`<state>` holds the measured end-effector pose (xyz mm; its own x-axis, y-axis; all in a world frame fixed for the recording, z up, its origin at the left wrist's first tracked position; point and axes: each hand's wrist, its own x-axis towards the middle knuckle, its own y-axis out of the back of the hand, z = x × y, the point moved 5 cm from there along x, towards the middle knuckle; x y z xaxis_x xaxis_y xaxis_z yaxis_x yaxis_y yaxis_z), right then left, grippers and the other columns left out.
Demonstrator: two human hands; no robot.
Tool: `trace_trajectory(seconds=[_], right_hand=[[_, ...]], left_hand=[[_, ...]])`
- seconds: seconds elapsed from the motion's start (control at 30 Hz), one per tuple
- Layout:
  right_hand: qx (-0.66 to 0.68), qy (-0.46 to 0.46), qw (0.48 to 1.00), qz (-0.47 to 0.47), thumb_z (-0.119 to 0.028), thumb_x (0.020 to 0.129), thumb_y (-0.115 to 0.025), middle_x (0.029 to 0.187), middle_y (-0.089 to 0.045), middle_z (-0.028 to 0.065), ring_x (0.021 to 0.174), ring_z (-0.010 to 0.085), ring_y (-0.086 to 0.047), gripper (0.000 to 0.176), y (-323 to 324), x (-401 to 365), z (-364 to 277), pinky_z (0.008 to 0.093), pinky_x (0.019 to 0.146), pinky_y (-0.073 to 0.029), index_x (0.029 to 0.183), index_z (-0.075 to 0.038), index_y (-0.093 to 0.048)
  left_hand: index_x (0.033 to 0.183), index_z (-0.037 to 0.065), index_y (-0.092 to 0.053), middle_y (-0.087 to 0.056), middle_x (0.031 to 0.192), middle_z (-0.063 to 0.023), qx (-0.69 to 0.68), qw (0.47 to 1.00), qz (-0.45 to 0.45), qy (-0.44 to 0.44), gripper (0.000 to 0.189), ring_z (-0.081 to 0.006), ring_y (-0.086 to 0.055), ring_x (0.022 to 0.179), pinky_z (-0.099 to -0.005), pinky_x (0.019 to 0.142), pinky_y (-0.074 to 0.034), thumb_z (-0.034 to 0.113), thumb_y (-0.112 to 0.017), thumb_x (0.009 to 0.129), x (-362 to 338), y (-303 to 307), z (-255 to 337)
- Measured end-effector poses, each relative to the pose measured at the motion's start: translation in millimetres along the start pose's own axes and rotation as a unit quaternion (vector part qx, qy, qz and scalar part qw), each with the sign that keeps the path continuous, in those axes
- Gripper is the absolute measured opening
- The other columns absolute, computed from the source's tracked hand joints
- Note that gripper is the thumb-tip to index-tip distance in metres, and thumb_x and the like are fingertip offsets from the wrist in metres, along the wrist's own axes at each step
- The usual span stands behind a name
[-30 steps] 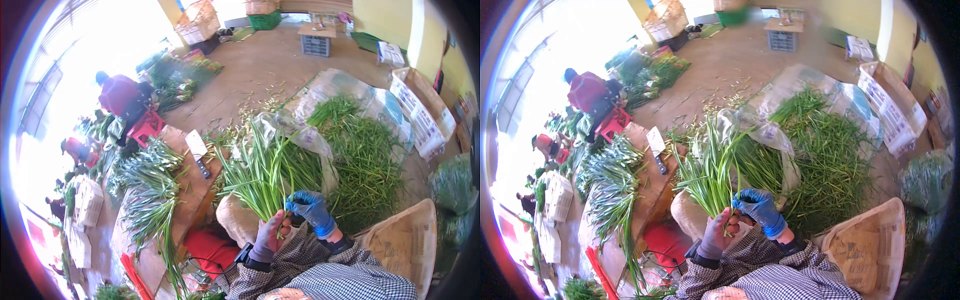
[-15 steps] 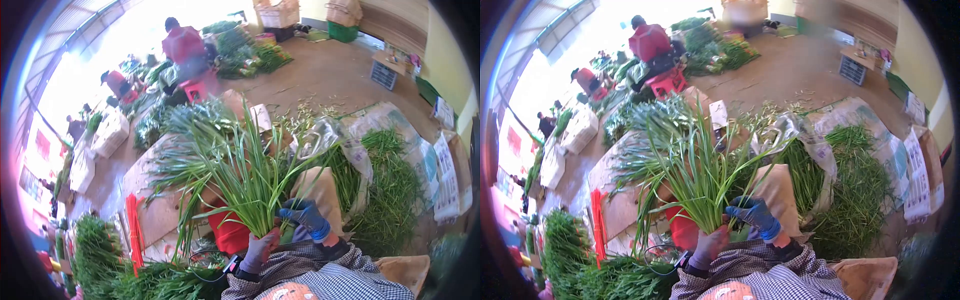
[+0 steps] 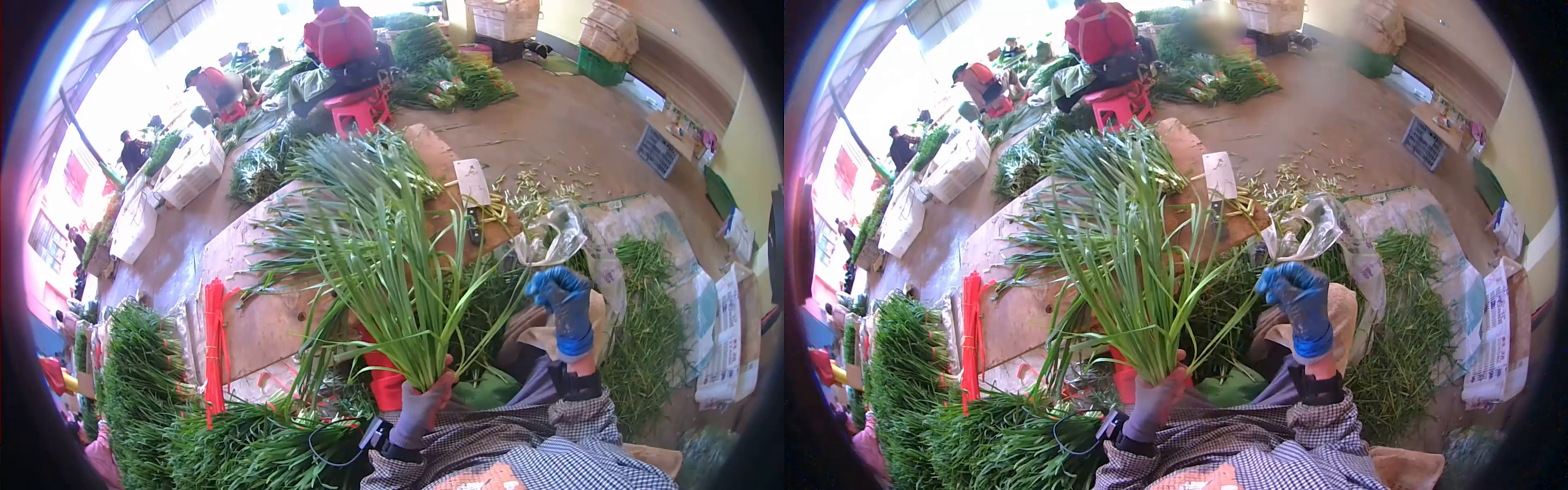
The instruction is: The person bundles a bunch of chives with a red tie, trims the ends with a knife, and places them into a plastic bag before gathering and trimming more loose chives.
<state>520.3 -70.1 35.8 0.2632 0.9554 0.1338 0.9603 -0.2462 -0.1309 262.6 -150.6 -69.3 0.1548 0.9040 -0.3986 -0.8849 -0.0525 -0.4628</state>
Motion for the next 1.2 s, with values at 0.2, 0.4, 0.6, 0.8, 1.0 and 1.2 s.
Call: trace_trajectory(seconds=[0.2, 0.4, 0.6, 0.8, 1.0, 1.2], right_hand=[[-0.169, 0.058, 0.976, -0.128, -0.018, 0.083, -0.074, 0.069, -0.064, 0.0038, 0.059, 0.0096, -0.054, 0.019, -77, 23, 31, 0.0258, 0.057, -0.046, 0.081, 0.000, -0.068], [-0.196, 0.016, 0.968, -0.156, -0.012, 0.082, -0.075, 0.059, -0.050, -0.0049, 0.056, 0.0031, -0.044, 0.023, -88, 21, 62, 0.0247, 0.049, -0.036, 0.066, -0.003, -0.062], [-0.160, 0.023, 0.981, -0.107, -0.012, 0.082, -0.074, 0.053, -0.048, -0.0024, 0.051, 0.0038, -0.042, 0.024, -82, 28, 54, 0.0262, 0.048, -0.037, 0.064, -0.003, -0.062], [-0.092, 0.012, 0.993, -0.067, -0.011, 0.085, -0.072, 0.061, -0.060, -0.0034, 0.052, 0.0023, -0.049, 0.012, -68, 61, 21, 0.0208, 0.048, -0.039, 0.075, -0.004, -0.070], [-0.029, 0.064, 0.997, -0.032, -0.010, 0.089, -0.067, 0.084, -0.073, 0.0055, 0.059, 0.0044, -0.057, 0.009, -47, 87, -12, 0.0192, 0.053, -0.045, 0.092, -0.004, -0.072], [-0.035, 0.105, 0.994, 0.011, -0.013, 0.089, -0.067, 0.085, -0.073, 0.0054, 0.062, 0.0048, -0.057, 0.013, -42, 97, -59, 0.0201, 0.057, -0.045, 0.090, -0.003, -0.073]], left_hand=[[0.119, 0.005, -0.061, -0.065, 0.084, 0.0005, 0.025, 1.000, 0.013, -0.006, 0.037, -0.0045, -0.054, 0.060, -0.0194, 0.052, -0.040, 0.007, -0.071, 0.084, -1, 5, -6], [0.119, 0.004, -0.061, -0.064, 0.082, 0.0001, 0.041, 0.999, 0.029, 0.002, 0.035, -0.0054, -0.054, 0.059, -0.0200, 0.052, -0.041, 0.007, -0.069, 0.084, 0, 11, -11], [0.118, 0.003, -0.061, -0.064, 0.080, -0.0010, 0.030, 0.999, 0.032, 0.022, 0.031, -0.0064, -0.053, 0.058, -0.0219, 0.049, -0.041, 0.007, -0.066, 0.087, 12, 11, -11], [0.119, 0.005, -0.061, -0.066, 0.085, -0.0028, -0.012, 0.999, 0.046, 0.025, 0.030, -0.0072, -0.053, 0.058, -0.0230, 0.047, -0.044, 0.006, -0.063, 0.089, 19, 24, -29], [0.119, 0.004, -0.059, -0.068, 0.089, -0.0079, -0.048, 0.996, 0.061, 0.049, 0.032, -0.0067, -0.051, 0.057, -0.0216, 0.047, -0.041, 0.008, -0.064, 0.089, 21, 34, -30], [0.119, 0.003, -0.059, -0.068, 0.090, -0.0087, -0.062, 0.995, 0.034, 0.071, 0.032, -0.0077, -0.053, 0.059, -0.0210, 0.048, -0.042, 0.011, -0.064, 0.089, 29, 42, -40]])
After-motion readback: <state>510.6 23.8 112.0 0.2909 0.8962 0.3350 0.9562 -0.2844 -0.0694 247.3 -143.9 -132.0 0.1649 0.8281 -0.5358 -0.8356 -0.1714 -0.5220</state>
